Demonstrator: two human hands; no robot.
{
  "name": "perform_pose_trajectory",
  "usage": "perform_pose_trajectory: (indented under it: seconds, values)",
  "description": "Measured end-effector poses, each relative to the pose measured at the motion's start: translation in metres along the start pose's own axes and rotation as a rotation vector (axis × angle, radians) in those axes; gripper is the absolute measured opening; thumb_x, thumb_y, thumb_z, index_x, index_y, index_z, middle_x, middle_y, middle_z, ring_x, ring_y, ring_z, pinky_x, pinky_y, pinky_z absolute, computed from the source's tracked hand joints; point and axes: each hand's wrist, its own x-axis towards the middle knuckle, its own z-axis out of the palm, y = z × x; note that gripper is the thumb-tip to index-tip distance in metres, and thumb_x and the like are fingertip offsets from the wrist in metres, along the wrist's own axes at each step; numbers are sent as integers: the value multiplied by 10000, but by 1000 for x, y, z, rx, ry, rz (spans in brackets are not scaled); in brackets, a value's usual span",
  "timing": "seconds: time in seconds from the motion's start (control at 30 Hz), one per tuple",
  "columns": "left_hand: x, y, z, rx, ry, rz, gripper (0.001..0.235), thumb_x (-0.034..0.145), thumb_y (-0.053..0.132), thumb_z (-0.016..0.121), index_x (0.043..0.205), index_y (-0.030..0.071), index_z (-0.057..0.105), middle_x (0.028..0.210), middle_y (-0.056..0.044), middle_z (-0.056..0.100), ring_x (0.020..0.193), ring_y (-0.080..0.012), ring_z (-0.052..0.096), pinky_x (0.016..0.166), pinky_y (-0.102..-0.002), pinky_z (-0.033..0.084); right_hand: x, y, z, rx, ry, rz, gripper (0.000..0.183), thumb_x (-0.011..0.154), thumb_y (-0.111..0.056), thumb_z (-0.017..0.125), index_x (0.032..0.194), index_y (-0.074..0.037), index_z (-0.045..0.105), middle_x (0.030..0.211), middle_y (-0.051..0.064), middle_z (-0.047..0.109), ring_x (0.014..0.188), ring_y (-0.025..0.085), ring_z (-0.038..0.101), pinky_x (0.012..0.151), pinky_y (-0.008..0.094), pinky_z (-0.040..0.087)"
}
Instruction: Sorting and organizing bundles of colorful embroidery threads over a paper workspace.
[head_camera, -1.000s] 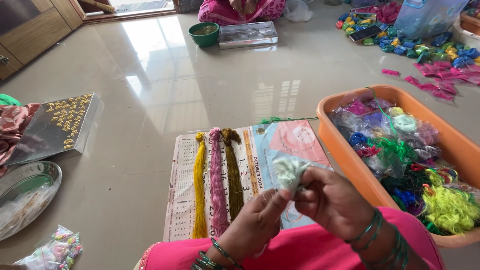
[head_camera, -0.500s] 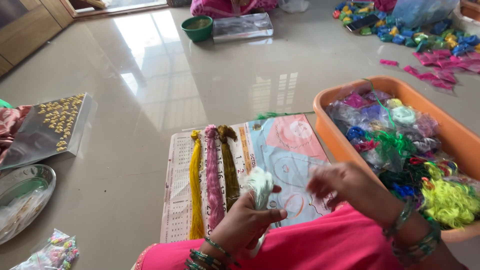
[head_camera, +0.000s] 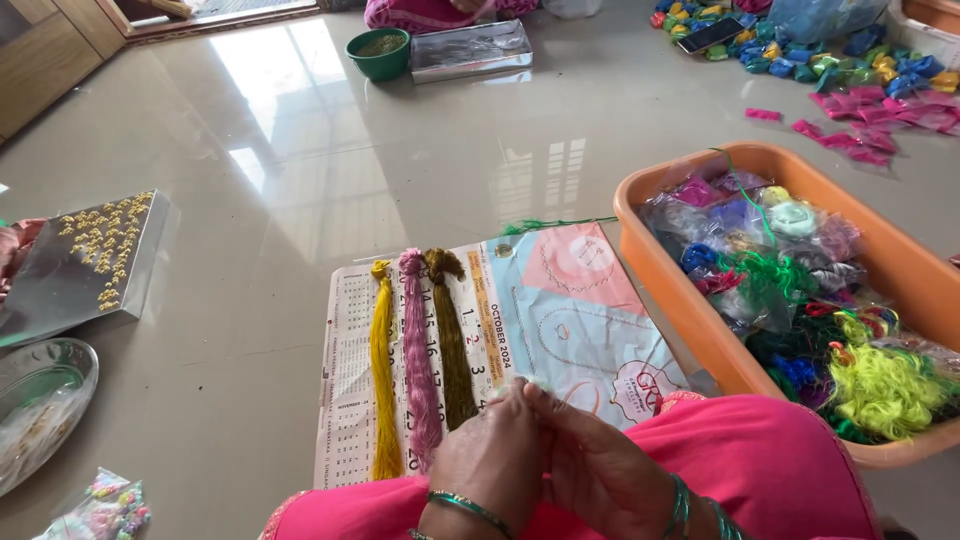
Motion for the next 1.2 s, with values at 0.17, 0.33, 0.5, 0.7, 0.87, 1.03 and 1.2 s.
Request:
perform_pose_trajectory:
  seconds: [0.17,0.33,0.5,0.7,0.87,1.03,1.2]
  values:
    - [-1,2,0,-21,8,23,396,1000,214,509,1365,76,443,1078,-178,714,965,-390,706,777,-521,572,5,6,-10,86,12,-144,291,987,-328,589,1159,-114,686,1054,30,754,985,159,698,890,385,555]
    - [-4,4,-5,-68,-14,19,660,966,252,582,1536,90,291,1117,-201,688,997,-406,692,808,-523,567,5,1,-7,150,-57,-193,271,989,-264,553,1160,-96,678,1063,32,755,990,154,699,897,364,562]
    - [-11,3,-10,-199,35,29,835,848,217,736,1550,176,285,1168,-195,672,1072,-414,657,843,-515,547,12,2,-31,135,-94,-223,225,1032,-225,550,1139,-63,663,994,54,739,864,148,719,791,337,576]
    - [-10,-1,-14,-318,-26,18,815,800,191,794,1486,254,360,1150,-191,699,1090,-386,677,858,-484,555,2,-21,-25,168,-51,-188,183,946,-143,523,1103,-94,603,765,-5,627,585,88,562,619,280,519]
    - [-2,-16,1,-404,-30,122,682,783,220,844,1368,177,495,1071,-177,711,1015,-341,703,844,-430,557,-7,-62,-28,103,-149,-189,235,926,-155,492,1129,-68,574,693,-24,525,445,38,375,487,216,420]
    - [18,-38,24,-804,-156,272,333,891,224,807,1150,37,713,872,-70,709,762,-154,635,666,-301,499,-10,-93,-39,-21,-295,-191,238,969,-209,485,1119,-36,552,688,-17,500,436,28,332,473,207,394]
    - [0,-24,-20,-1102,-413,-76,206,972,248,670,997,67,764,504,48,421,331,-65,343,302,-272,260,-3,-115,-89,-206,-159,-224,268,1022,-268,537,1105,-17,580,670,-17,522,446,41,392,438,223,403]
